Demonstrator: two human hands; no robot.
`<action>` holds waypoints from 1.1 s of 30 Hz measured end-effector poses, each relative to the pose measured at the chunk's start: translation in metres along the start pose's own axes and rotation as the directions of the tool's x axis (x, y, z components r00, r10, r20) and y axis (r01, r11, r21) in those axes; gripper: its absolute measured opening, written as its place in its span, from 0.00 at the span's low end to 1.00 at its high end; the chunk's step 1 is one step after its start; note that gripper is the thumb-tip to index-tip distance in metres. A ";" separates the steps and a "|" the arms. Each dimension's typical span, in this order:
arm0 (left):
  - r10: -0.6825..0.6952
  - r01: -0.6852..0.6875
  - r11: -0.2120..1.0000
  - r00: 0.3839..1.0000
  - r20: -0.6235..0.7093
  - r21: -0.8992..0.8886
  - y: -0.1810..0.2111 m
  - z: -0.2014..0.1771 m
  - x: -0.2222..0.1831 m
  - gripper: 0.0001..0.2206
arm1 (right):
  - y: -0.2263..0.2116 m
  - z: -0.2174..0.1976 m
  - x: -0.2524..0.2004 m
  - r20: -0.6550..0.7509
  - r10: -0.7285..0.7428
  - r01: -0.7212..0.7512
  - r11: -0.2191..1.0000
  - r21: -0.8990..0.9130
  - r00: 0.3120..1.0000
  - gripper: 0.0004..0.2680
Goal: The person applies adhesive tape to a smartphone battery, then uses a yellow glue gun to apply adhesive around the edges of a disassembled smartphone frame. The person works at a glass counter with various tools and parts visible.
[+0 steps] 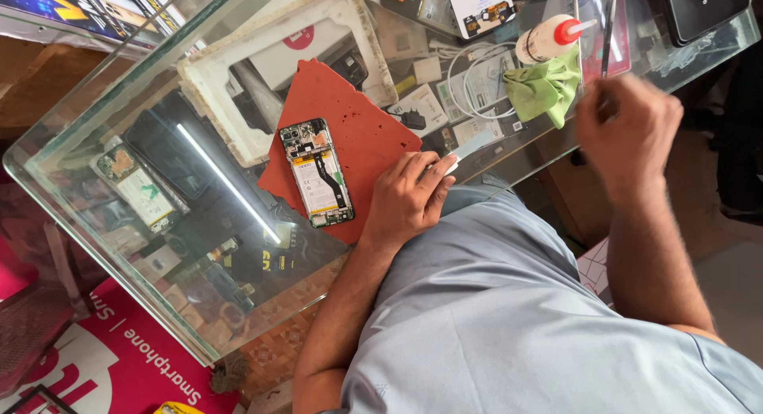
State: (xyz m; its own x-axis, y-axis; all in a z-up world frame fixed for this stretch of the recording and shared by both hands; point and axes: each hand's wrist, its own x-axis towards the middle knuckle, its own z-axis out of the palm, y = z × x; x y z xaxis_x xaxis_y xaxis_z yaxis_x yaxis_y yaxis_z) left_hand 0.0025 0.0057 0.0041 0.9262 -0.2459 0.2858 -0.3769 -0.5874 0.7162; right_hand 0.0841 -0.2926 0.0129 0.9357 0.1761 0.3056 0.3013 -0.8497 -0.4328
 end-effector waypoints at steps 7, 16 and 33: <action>0.004 -0.004 1.000 1.000 0.001 -0.013 -0.001 0.000 0.000 0.11 | 0.043 0.037 0.035 0.064 -0.017 0.027 0.985 -0.168 0.998 0.02; -0.013 0.012 1.000 1.000 -0.020 -0.012 -0.004 0.002 -0.001 0.12 | 0.079 0.059 0.024 -0.031 0.038 -0.039 0.999 -0.034 0.999 0.01; 0.001 -0.001 1.000 1.000 -0.025 0.007 -0.006 0.005 -0.002 0.12 | 0.038 0.012 0.054 -0.092 -0.271 0.278 0.958 0.065 0.958 0.05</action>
State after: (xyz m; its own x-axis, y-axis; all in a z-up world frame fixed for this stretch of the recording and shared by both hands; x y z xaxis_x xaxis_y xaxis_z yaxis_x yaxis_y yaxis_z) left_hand 0.0028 0.0065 -0.0040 0.9256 -0.2271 0.3026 -0.3780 -0.5923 0.7116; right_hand 0.1487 -0.3095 0.0024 0.7977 0.3535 0.4885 0.5606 -0.7332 -0.3848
